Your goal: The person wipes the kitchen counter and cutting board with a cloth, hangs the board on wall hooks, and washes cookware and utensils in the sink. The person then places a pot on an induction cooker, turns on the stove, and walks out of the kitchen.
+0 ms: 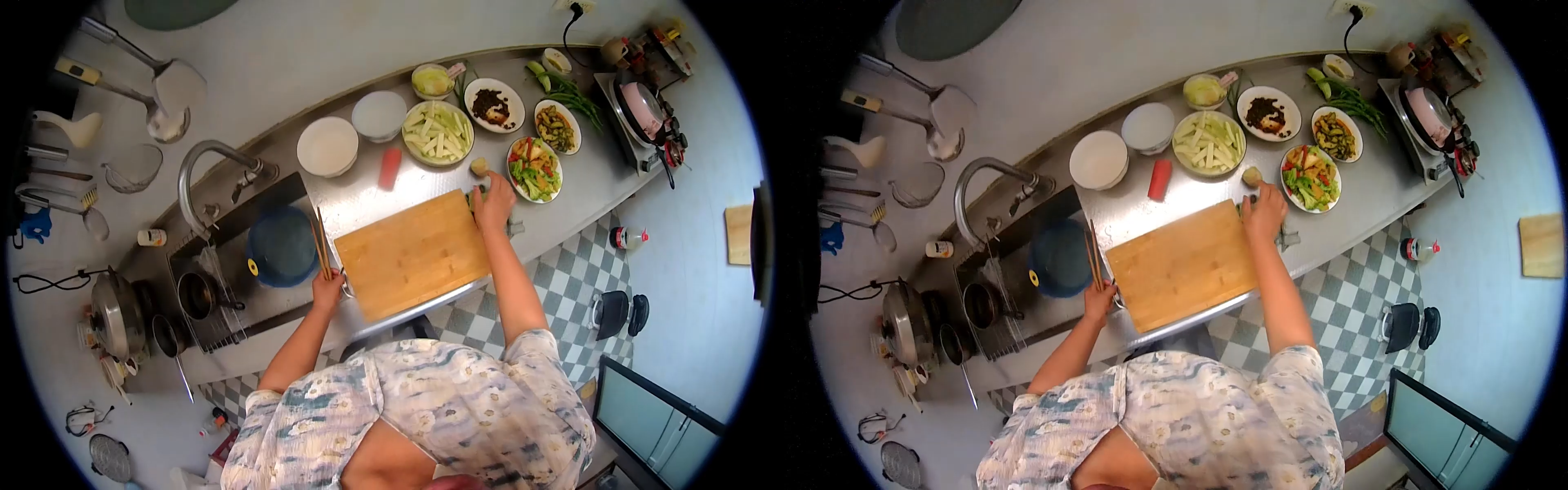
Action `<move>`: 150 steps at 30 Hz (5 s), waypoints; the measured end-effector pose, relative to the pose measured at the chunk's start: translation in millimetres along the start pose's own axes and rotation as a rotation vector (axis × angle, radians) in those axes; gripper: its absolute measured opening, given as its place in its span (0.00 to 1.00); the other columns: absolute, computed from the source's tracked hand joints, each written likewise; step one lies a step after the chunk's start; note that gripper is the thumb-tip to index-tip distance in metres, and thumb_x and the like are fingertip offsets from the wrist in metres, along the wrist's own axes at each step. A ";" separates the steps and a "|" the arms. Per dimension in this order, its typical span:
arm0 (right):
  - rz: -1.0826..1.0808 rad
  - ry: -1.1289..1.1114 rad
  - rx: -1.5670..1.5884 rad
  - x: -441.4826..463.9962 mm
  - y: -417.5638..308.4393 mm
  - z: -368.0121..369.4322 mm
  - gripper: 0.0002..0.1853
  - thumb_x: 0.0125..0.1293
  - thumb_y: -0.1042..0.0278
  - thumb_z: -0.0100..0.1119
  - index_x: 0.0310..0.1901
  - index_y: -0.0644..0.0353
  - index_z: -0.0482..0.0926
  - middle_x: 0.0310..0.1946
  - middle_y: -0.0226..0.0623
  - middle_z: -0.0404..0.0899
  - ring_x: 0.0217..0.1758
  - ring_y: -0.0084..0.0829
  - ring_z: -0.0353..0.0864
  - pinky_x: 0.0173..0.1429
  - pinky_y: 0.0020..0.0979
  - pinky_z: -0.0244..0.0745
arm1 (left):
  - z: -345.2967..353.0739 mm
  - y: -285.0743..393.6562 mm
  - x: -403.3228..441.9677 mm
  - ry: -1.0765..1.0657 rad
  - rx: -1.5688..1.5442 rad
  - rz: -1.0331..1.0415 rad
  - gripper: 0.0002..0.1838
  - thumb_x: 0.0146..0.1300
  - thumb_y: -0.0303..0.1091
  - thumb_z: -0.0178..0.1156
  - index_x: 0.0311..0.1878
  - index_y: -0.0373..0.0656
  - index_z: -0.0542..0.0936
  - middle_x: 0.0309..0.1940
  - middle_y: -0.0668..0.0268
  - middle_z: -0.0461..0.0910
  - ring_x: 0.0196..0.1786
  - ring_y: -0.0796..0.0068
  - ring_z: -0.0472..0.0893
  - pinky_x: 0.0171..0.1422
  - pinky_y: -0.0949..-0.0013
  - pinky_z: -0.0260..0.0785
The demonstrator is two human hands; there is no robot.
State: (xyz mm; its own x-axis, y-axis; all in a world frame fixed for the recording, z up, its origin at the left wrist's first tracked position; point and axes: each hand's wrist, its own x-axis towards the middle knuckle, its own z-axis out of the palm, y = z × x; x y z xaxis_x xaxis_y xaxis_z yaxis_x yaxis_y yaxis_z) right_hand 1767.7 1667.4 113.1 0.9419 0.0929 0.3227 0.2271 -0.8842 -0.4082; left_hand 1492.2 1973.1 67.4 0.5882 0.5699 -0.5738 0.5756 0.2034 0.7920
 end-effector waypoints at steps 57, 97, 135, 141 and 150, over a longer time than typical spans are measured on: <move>-0.337 -0.660 0.953 -199.8 -335.0 54.6 0.28 0.52 0.80 0.50 0.59 0.58 0.71 0.53 0.49 0.71 0.56 0.47 0.70 0.62 0.43 0.64 | -278.4 20.9 -192.7 0.119 -0.670 -0.052 0.22 0.56 0.19 0.48 0.56 0.38 0.64 0.19 0.75 0.63 0.13 0.89 0.56 0.13 0.82 0.48; 0.197 -0.013 0.740 -197.7 -116.4 10.4 0.28 0.58 0.85 0.42 0.60 0.51 0.72 0.52 0.40 0.73 0.54 0.33 0.73 0.60 0.31 0.68 | -326.6 15.9 -227.6 0.093 -0.956 0.027 0.06 0.57 0.18 0.47 0.35 0.41 0.69 0.13 0.76 0.55 0.11 0.86 0.52 0.11 0.82 0.48; 0.217 -0.172 0.753 -248.2 -155.6 -28.2 0.30 0.57 0.70 0.58 0.63 0.57 0.65 0.54 0.49 0.72 0.58 0.41 0.71 0.60 0.36 0.68 | -299.0 4.6 -245.3 -0.223 -0.882 -0.043 0.08 0.54 0.20 0.49 0.36 0.43 0.72 0.09 0.76 0.57 0.08 0.85 0.54 0.09 0.82 0.47; 0.203 -0.065 0.826 -251.7 -113.1 -78.7 0.21 0.59 0.74 0.55 0.56 0.55 0.74 0.52 0.39 0.74 0.53 0.33 0.75 0.54 0.31 0.72 | -240.2 32.0 -283.2 -0.267 -0.677 0.106 0.15 0.51 0.17 0.47 0.42 0.43 0.69 0.19 0.75 0.63 0.10 0.88 0.54 0.10 0.83 0.47; -0.227 0.115 0.436 -233.4 49.5 -248.9 0.24 0.60 0.61 0.61 0.58 0.55 0.71 0.60 0.42 0.68 0.64 0.43 0.64 0.66 0.40 0.57 | -24.8 107.2 -341.2 -0.605 -0.324 0.213 0.14 0.48 0.20 0.49 0.41 0.42 0.70 0.22 0.76 0.63 0.13 0.91 0.56 0.11 0.85 0.47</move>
State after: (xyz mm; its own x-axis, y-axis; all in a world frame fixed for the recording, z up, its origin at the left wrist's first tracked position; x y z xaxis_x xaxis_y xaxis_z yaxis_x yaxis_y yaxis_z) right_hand 1497.5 1488.0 230.2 0.8292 0.1876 0.5265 0.5281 -0.5716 -0.6280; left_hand 1339.1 1820.1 353.3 0.9349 0.1015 -0.3402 0.2706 0.4164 0.8680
